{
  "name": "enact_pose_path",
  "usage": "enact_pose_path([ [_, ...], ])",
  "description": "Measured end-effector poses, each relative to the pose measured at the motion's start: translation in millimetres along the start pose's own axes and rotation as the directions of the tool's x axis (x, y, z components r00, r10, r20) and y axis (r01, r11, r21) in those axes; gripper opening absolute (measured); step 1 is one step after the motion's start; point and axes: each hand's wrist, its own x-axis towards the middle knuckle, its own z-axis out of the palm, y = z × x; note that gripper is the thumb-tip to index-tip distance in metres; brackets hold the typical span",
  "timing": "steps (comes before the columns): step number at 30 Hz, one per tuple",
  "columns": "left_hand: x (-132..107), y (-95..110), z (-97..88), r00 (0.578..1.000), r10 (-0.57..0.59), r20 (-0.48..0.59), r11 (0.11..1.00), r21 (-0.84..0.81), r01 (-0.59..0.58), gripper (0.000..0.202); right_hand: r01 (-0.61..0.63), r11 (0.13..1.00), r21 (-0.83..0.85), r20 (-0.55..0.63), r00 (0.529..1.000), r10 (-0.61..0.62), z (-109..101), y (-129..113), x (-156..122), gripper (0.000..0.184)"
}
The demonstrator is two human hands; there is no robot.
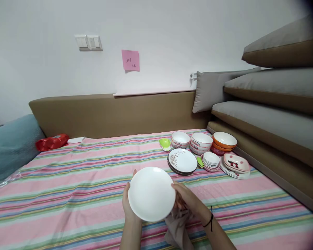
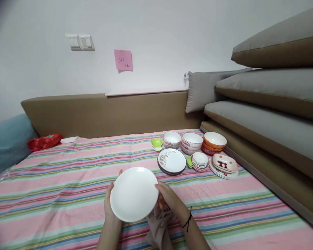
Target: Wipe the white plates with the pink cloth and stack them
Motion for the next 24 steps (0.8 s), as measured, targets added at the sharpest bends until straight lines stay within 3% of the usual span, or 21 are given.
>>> enact_pose_path([
  [5,-0.1,-3.4,13.3,0.985,0.062,-0.158,0.997,0.060,-0.053,0.064,0.039,0.999,-0.002,0.018,0.999,-0.039,-9.6,-36.0,8.7,0.034],
  [8,-2.8,-1.3,27.4,0.975,0.046,-0.216,0.985,0.171,-0.008,0.071,0.095,0.995,0.011,0.033,0.995,-0.095,-18.7,-49.0,16.4,0.031],
  [11,-3.2,-0.7,36.1,0.979,0.016,-0.203,0.957,0.287,0.044,0.072,0.145,0.982,0.118,-0.023,0.989,-0.144,-30.6,-48.5,18.9,0.034],
  [15,4.3,-6.4,31.0,0.992,0.008,-0.129,0.954,0.298,0.031,0.065,0.213,0.941,0.263,-0.135,0.974,-0.183,-43.6,-40.6,14.3,0.034],
  [19,13.0,-11.3,20.4,0.998,-0.047,-0.041,0.945,0.321,0.058,0.062,0.363,0.852,0.377,-0.346,0.909,-0.235,-56.2,-38.0,11.6,0.034],
  [21,15.3,-13.4,16.1,0.997,-0.076,-0.008,0.875,0.478,0.071,0.061,0.410,0.838,0.360,-0.436,0.868,-0.238,-63.6,-37.9,12.4,0.037],
  [22,16.0,-15.2,13.7,0.995,-0.098,0.004,0.800,0.595,0.076,0.060,0.421,0.841,0.340,-0.473,0.850,-0.234,-67.2,-37.6,13.1,0.039],
  [24,16.5,-20.8,8.0,0.990,-0.142,0.004,0.560,0.825,0.077,0.057,0.422,0.856,0.299,-0.528,0.820,-0.220,-73.3,-36.3,15.3,0.039],
])
